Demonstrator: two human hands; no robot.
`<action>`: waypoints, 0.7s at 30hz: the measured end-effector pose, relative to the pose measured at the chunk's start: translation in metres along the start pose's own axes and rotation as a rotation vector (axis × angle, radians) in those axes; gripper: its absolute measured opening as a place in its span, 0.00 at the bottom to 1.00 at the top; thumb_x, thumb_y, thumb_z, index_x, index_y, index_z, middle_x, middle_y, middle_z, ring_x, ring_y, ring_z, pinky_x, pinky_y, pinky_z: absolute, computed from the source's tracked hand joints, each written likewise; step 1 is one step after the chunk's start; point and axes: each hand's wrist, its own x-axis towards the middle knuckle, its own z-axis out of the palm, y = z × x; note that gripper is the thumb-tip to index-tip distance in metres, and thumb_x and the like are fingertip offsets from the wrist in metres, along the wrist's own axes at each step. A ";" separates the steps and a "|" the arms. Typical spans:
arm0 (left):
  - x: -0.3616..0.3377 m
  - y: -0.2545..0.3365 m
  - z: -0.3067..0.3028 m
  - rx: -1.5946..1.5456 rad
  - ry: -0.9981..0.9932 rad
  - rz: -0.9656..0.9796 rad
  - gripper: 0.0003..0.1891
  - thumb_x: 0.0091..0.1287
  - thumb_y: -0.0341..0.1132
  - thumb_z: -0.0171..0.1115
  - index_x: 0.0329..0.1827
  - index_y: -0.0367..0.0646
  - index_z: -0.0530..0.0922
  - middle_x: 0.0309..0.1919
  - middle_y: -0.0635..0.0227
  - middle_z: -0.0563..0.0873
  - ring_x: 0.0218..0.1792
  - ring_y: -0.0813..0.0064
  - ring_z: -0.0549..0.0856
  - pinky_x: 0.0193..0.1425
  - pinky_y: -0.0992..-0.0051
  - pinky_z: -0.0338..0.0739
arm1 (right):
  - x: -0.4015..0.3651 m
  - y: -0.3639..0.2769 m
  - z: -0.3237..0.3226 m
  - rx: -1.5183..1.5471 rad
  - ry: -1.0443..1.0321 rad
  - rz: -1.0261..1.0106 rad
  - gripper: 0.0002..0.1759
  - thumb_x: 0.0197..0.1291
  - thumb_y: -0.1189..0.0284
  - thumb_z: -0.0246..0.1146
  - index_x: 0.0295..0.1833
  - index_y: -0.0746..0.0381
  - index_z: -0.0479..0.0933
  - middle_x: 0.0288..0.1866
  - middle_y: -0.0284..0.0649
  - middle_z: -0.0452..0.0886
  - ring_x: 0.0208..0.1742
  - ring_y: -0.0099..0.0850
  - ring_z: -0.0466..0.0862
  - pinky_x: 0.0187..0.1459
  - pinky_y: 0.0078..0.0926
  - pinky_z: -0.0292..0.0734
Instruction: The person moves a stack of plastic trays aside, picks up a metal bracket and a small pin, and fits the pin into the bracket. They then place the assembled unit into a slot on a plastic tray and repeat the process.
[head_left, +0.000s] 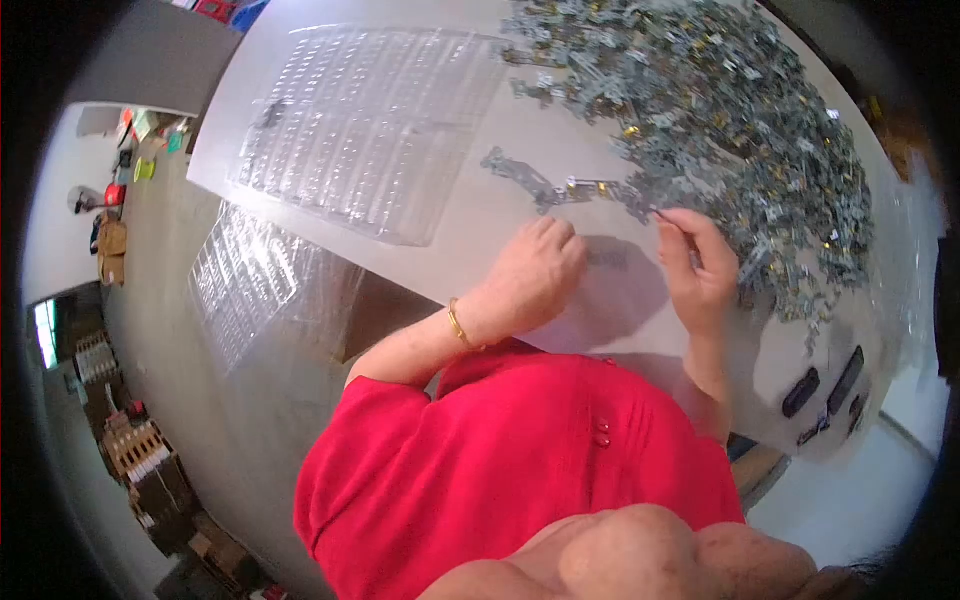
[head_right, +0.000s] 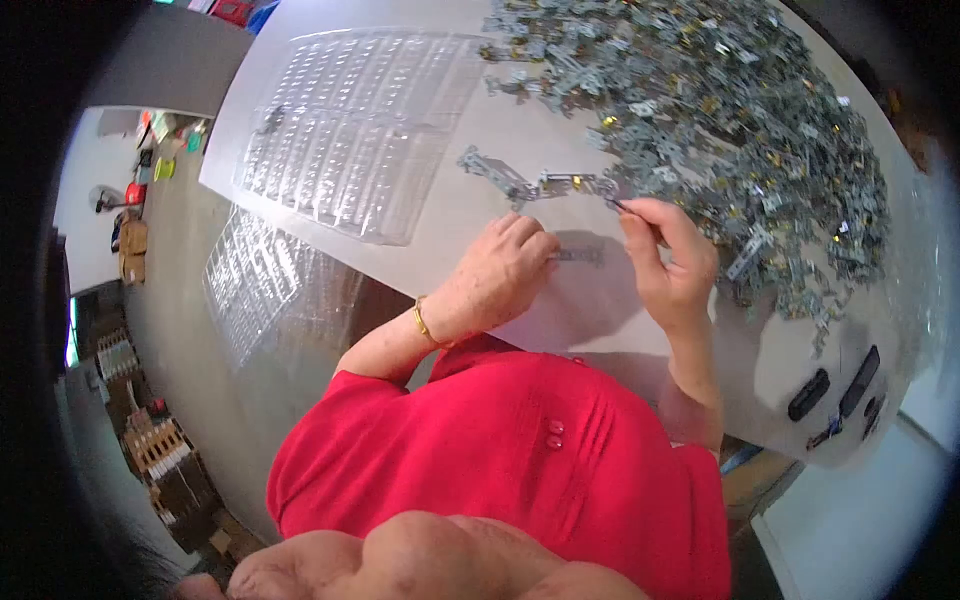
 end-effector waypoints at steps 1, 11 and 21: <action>-0.003 0.004 -0.006 -0.002 0.015 -0.003 0.10 0.66 0.34 0.68 0.47 0.41 0.80 0.41 0.59 0.81 0.49 0.55 0.81 0.58 0.59 0.75 | -0.004 0.001 0.000 0.054 0.031 0.038 0.06 0.72 0.77 0.68 0.50 0.65 0.85 0.40 0.37 0.89 0.34 0.19 0.84 0.36 0.18 0.79; -0.037 -0.061 -0.154 0.019 0.629 -0.407 0.08 0.69 0.25 0.71 0.49 0.39 0.87 0.37 0.67 0.89 0.36 0.81 0.85 0.43 0.77 0.80 | -0.026 0.008 0.034 0.129 -0.170 0.007 0.06 0.72 0.76 0.67 0.52 0.64 0.83 0.41 0.38 0.89 0.32 0.21 0.84 0.33 0.21 0.78; -0.052 -0.351 -0.296 0.248 0.847 -0.700 0.14 0.68 0.41 0.69 0.47 0.40 0.91 0.36 0.61 0.93 0.36 0.71 0.92 0.45 0.71 0.83 | -0.035 0.012 0.076 -0.024 -0.485 -0.313 0.10 0.63 0.78 0.71 0.49 0.59 0.82 0.31 0.41 0.83 0.28 0.42 0.83 0.29 0.38 0.76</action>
